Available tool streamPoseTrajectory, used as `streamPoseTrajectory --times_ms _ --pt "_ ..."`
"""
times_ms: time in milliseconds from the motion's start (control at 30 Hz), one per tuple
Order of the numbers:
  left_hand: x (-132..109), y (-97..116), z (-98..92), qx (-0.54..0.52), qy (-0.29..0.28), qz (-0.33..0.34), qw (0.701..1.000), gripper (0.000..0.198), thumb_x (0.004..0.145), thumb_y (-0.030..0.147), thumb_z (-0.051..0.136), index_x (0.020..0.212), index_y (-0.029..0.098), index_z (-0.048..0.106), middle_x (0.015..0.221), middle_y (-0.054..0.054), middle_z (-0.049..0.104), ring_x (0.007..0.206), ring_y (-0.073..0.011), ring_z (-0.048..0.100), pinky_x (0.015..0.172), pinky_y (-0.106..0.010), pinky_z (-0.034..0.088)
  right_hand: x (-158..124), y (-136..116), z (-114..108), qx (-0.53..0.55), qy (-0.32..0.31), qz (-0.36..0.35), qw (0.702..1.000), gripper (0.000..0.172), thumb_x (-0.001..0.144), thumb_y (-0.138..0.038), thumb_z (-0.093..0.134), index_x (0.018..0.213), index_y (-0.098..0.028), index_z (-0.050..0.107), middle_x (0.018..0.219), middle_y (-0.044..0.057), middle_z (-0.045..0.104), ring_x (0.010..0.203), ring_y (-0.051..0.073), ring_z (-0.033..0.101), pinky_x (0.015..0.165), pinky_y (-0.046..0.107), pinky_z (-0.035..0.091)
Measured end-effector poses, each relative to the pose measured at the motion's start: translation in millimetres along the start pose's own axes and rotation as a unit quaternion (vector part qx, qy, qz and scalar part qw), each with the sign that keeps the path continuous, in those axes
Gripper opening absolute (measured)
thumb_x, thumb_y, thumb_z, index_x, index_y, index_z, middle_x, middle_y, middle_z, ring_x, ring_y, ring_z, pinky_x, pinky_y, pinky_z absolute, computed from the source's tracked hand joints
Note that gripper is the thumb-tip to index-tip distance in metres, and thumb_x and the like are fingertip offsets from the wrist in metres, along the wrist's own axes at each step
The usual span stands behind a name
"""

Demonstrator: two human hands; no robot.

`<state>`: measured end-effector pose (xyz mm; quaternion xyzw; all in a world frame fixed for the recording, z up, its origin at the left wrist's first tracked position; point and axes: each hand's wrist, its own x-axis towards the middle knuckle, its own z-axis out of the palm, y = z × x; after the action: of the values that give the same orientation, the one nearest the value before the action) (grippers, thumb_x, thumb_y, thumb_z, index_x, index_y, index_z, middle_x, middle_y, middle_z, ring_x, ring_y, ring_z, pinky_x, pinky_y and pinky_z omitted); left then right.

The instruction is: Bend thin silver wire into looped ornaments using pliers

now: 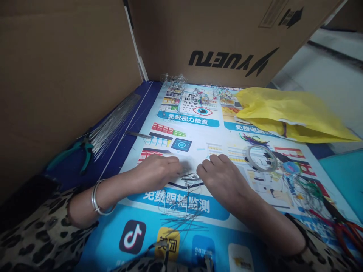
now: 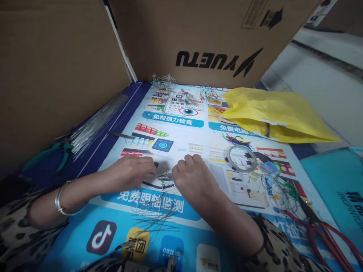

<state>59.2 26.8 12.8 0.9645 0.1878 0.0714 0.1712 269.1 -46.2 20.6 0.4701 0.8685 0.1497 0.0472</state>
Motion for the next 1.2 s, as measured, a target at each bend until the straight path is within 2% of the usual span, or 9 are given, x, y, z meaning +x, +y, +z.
streamPoseTrajectory --times_ms 467,767,967,1200 --pt "-1.5 1.6 -1.5 0.055 0.007 0.037 0.998 0.019 0.079 0.004 0.041 0.079 0.018 0.054 0.073 0.001 0.055 0.062 -0.0118 0.049 0.052 -0.023 0.033 7.2 6.7 -2.1 0.028 -0.009 -0.023 0.999 0.012 0.078 -0.009 0.055 0.071 -0.019 0.057 0.068 0.004 0.059 0.07 0.02 0.045 0.063 0.033 0.02" --pt "-2.4 0.1 1.3 0.084 0.039 0.072 0.993 0.021 0.08 0.002 0.04 0.08 0.018 0.053 0.073 0.001 0.055 0.061 -0.0118 0.049 0.051 -0.024 0.033 11.4 11.0 -0.1 0.042 0.003 -0.057 0.997 0.012 0.078 -0.011 0.056 0.07 -0.02 0.056 0.068 0.003 0.059 0.07 0.022 0.047 0.065 0.034 0.021" --pt "-2.3 -0.3 2.0 0.097 0.043 0.079 0.991 0.018 0.083 0.006 0.04 0.079 0.017 0.053 0.072 0.0 0.056 0.061 -0.0118 0.05 0.052 -0.023 0.036 12.1 9.4 -3.1 0.045 -0.017 -0.043 0.998 0.012 0.079 -0.011 0.055 0.071 -0.02 0.055 0.067 0.003 0.059 0.069 0.022 0.048 0.062 0.034 0.02" --pt "-2.6 -1.6 4.1 0.109 0.048 0.087 0.989 0.017 0.081 0.006 0.041 0.082 0.017 0.053 0.072 0.0 0.056 0.06 -0.0122 0.05 0.05 -0.023 0.035 8.5 -5.7 -5.6 0.02 -0.04 0.003 0.999 0.01 0.077 -0.01 0.055 0.072 -0.019 0.055 0.065 0.003 0.059 0.061 0.02 0.048 0.057 0.033 0.017"
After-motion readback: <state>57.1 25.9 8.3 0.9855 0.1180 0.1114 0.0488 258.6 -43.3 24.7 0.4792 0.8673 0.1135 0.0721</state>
